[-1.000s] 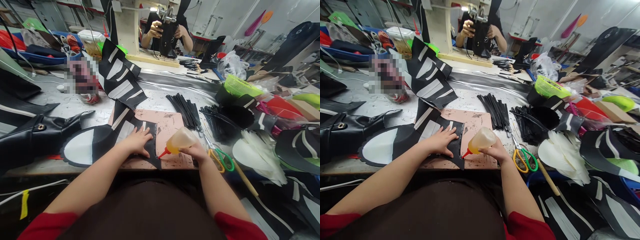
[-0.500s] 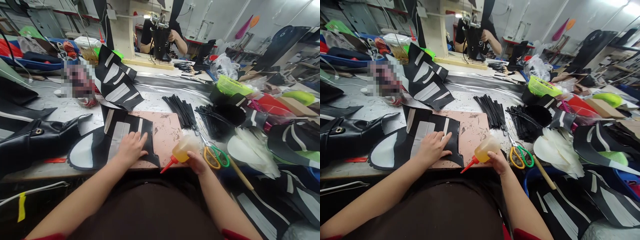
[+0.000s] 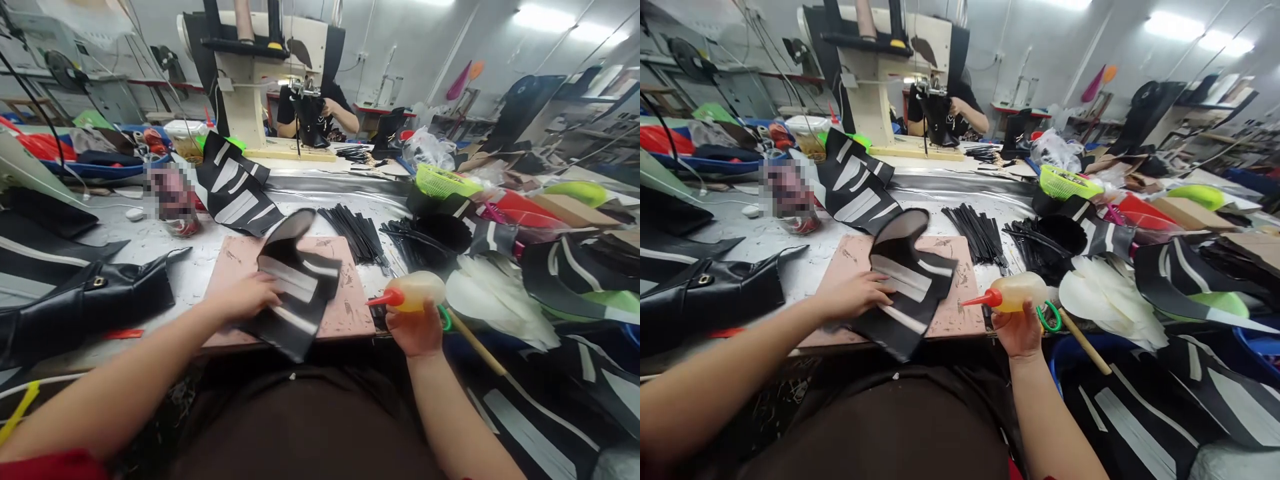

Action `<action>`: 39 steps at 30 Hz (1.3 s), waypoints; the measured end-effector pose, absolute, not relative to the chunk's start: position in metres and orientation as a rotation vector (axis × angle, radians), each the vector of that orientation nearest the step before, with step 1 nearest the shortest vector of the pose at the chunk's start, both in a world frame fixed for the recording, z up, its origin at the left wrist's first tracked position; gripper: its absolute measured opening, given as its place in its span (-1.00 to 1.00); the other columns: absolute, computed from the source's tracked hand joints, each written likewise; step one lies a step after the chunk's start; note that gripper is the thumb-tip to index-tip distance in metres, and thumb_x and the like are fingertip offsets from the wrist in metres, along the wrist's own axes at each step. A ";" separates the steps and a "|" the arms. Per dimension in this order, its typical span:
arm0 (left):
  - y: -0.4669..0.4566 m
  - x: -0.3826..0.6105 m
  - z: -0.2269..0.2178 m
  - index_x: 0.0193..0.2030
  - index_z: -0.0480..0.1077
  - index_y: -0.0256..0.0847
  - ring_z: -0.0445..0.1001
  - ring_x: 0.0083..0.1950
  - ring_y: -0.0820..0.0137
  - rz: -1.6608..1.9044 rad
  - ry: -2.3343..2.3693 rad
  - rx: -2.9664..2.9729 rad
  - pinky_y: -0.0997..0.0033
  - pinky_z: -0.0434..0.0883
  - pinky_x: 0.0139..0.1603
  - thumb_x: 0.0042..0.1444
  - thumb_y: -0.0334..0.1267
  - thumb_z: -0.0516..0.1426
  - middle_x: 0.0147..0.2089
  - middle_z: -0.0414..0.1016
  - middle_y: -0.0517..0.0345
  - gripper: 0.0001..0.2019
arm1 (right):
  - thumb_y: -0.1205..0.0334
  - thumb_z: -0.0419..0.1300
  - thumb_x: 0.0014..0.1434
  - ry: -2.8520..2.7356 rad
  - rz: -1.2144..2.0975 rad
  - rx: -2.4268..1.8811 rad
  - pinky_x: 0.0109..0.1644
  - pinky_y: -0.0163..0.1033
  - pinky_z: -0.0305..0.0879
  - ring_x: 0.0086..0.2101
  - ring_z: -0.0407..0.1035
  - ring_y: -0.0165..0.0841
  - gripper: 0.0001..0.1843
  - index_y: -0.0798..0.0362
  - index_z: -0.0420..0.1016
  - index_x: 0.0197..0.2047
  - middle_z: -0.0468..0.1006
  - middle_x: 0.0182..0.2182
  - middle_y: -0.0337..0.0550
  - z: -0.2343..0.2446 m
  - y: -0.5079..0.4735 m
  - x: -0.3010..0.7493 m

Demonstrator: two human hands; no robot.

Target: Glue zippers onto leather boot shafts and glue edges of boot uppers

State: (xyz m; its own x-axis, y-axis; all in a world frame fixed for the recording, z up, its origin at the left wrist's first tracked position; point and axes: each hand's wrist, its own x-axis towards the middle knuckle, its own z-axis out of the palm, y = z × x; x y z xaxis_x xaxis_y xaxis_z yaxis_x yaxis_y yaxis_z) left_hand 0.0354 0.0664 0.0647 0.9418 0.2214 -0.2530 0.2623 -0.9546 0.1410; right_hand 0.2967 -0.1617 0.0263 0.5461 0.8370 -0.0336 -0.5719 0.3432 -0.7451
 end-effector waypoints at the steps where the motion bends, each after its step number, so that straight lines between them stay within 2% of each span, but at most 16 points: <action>1: 0.074 0.034 0.076 -0.26 0.48 0.00 0.15 0.23 0.22 -0.419 0.377 2.975 0.11 0.04 0.22 -0.08 -0.55 0.05 0.04 0.44 0.28 -0.63 | -0.09 0.27 -0.10 -0.380 0.933 -0.777 -0.53 -0.41 0.37 -0.40 0.41 -0.42 -0.65 -0.16 0.49 -0.23 0.54 -0.25 -0.27 0.027 -0.163 0.297; 3: 0.083 0.036 0.095 -0.45 0.49 -0.10 0.18 0.21 0.13 -0.483 0.510 3.053 -0.02 0.02 0.19 -0.11 -0.59 0.05 -0.08 0.51 0.21 -0.70 | -0.06 0.29 -0.10 -0.357 0.914 -0.764 -0.52 -0.41 0.38 -0.36 0.43 -0.41 -0.67 -0.17 0.50 -0.23 0.54 -0.26 -0.28 0.026 -0.167 0.298; 5: 0.079 0.044 0.106 -0.57 0.44 -0.21 0.33 0.07 0.08 -0.487 0.656 3.083 -0.02 0.14 0.10 -0.11 -0.60 0.05 -0.27 0.55 0.06 -0.76 | -0.03 0.30 -0.10 -0.327 0.904 -0.750 -0.51 -0.44 0.38 -0.33 0.44 -0.41 -0.67 -0.16 0.49 -0.22 0.55 -0.27 -0.28 0.022 -0.171 0.297; 7: 0.064 0.060 0.106 -0.52 0.44 -0.27 0.46 -0.17 0.16 -0.460 0.759 3.083 0.12 0.30 -0.06 -0.10 -0.59 0.05 -0.39 0.52 0.00 -0.79 | -0.01 0.32 -0.12 -0.292 0.921 -0.736 -0.51 -0.45 0.39 -0.32 0.44 -0.41 -0.65 -0.15 0.49 -0.22 0.56 -0.27 -0.28 0.018 -0.171 0.295; 8: 0.054 0.071 0.102 -0.43 0.46 -0.27 0.47 -0.24 0.20 -0.429 0.791 3.079 0.19 0.34 -0.14 -0.06 -0.56 0.04 -0.37 0.52 -0.01 -0.79 | -0.01 0.32 -0.13 -0.281 0.941 -0.730 -0.51 -0.45 0.39 -0.32 0.45 -0.41 -0.65 -0.15 0.49 -0.22 0.56 -0.27 -0.28 0.016 -0.171 0.294; 10: 0.038 0.093 0.088 -0.18 0.43 -0.31 0.44 -0.13 0.17 -0.311 0.876 3.083 0.21 0.35 -0.15 0.10 -0.44 -0.04 -0.18 0.49 -0.13 -0.75 | 0.00 0.33 -0.13 -0.287 0.988 -0.724 -0.50 -0.44 0.40 -0.33 0.45 -0.41 -0.65 -0.14 0.50 -0.23 0.56 -0.27 -0.27 0.013 -0.167 0.292; 12: 0.030 0.110 0.075 -0.01 0.34 -0.39 0.25 0.14 0.05 -0.219 0.958 3.082 0.09 0.26 0.02 0.19 -0.27 -0.09 0.08 0.31 -0.30 -0.66 | 0.00 0.33 -0.12 -0.311 1.014 -0.721 -0.49 -0.43 0.40 -0.33 0.45 -0.40 -0.65 -0.14 0.49 -0.21 0.56 -0.27 -0.25 0.013 -0.163 0.292; 15: 0.033 0.115 0.063 0.02 0.34 -0.42 -0.06 0.31 -0.03 -0.246 0.946 3.052 -0.02 0.05 0.20 0.19 -0.11 -0.07 0.25 0.09 -0.31 -0.57 | 0.02 0.33 -0.12 -0.317 1.012 -0.725 -0.50 -0.41 0.41 -0.33 0.46 -0.37 -0.62 -0.14 0.48 -0.17 0.56 -0.26 -0.23 0.014 -0.160 0.294; 18: 0.040 0.104 0.064 -0.15 0.47 -0.22 -0.09 0.33 0.09 -0.354 0.764 3.016 0.05 -0.04 0.27 0.18 -0.08 -0.06 0.26 0.14 -0.08 -0.64 | 0.03 0.34 -0.14 -0.295 0.995 -0.733 -0.49 -0.40 0.42 -0.33 0.46 -0.37 -0.59 -0.16 0.46 -0.16 0.56 -0.25 -0.24 0.011 -0.160 0.300; 20: 0.042 0.096 0.066 -0.28 0.50 -0.17 -0.11 0.34 0.13 -0.397 0.666 2.998 0.04 -0.11 0.29 0.18 -0.08 -0.04 0.25 0.16 0.01 -0.67 | 0.04 0.35 -0.14 -0.296 0.988 -0.747 -0.49 -0.38 0.42 -0.33 0.46 -0.35 -0.58 -0.16 0.46 -0.16 0.56 -0.27 -0.24 0.006 -0.157 0.304; 23: 0.041 0.092 0.063 -0.27 0.47 -0.23 -0.10 0.33 0.09 -0.381 0.660 2.997 -0.03 -0.17 0.28 0.07 -0.07 0.10 0.25 0.14 -0.12 -0.73 | 0.04 0.33 -0.13 -0.330 0.960 -0.791 -0.49 -0.32 0.43 -0.34 0.46 -0.32 -0.59 -0.13 0.44 -0.15 0.56 -0.28 -0.21 -0.001 -0.141 0.307; 27: 0.044 0.096 0.056 -0.05 0.33 -0.36 0.04 0.29 0.07 -0.339 0.729 2.976 -0.02 -0.10 0.27 -0.09 -0.01 0.23 0.23 0.14 -0.32 -0.46 | 0.06 0.36 -0.22 -0.360 0.859 -0.903 -0.49 -0.27 0.44 -0.40 0.44 -0.32 -0.52 -0.05 0.43 -0.17 0.55 -0.31 -0.19 0.003 -0.099 0.305; 30: 0.048 0.097 0.051 -0.04 0.30 -0.34 0.10 0.27 0.07 -0.306 0.755 2.947 -0.04 -0.07 0.26 -0.17 0.01 0.27 0.20 0.19 -0.29 -0.39 | 0.07 0.40 -0.32 -0.430 0.752 -1.017 -0.51 -0.28 0.42 -0.42 0.43 -0.32 -0.44 0.01 0.42 -0.18 0.54 -0.35 -0.18 0.011 -0.063 0.302; 32: 0.050 0.095 0.049 -0.06 0.30 -0.30 0.07 0.28 0.08 -0.267 0.776 2.923 -0.05 -0.03 0.24 -0.19 0.02 0.27 0.23 0.14 -0.28 -0.41 | 0.05 0.40 -0.36 -0.488 0.706 -1.100 -0.50 -0.27 0.42 -0.41 0.43 -0.30 -0.42 0.06 0.41 -0.22 0.53 -0.37 -0.15 0.014 -0.041 0.300; 35: 0.051 0.092 0.044 -0.09 0.29 -0.27 0.02 0.30 0.07 -0.235 0.800 2.891 -0.06 0.08 0.18 -0.18 0.03 0.26 0.28 0.05 -0.27 -0.44 | -0.01 0.39 -0.38 -0.580 0.664 -1.201 -0.47 -0.20 0.41 -0.38 0.42 -0.26 -0.38 0.10 0.38 -0.24 0.51 -0.37 -0.12 0.013 -0.016 0.298; 39: 0.050 0.091 0.041 -0.07 0.28 -0.26 0.02 0.30 0.07 -0.235 0.792 2.858 -0.06 0.10 0.16 -0.19 0.04 0.26 0.27 0.08 -0.25 -0.42 | -0.03 0.40 -0.42 -0.640 0.570 -1.291 -0.39 -0.10 0.41 -0.35 0.40 -0.23 -0.29 0.10 0.30 -0.20 0.47 -0.33 -0.11 0.005 0.007 0.298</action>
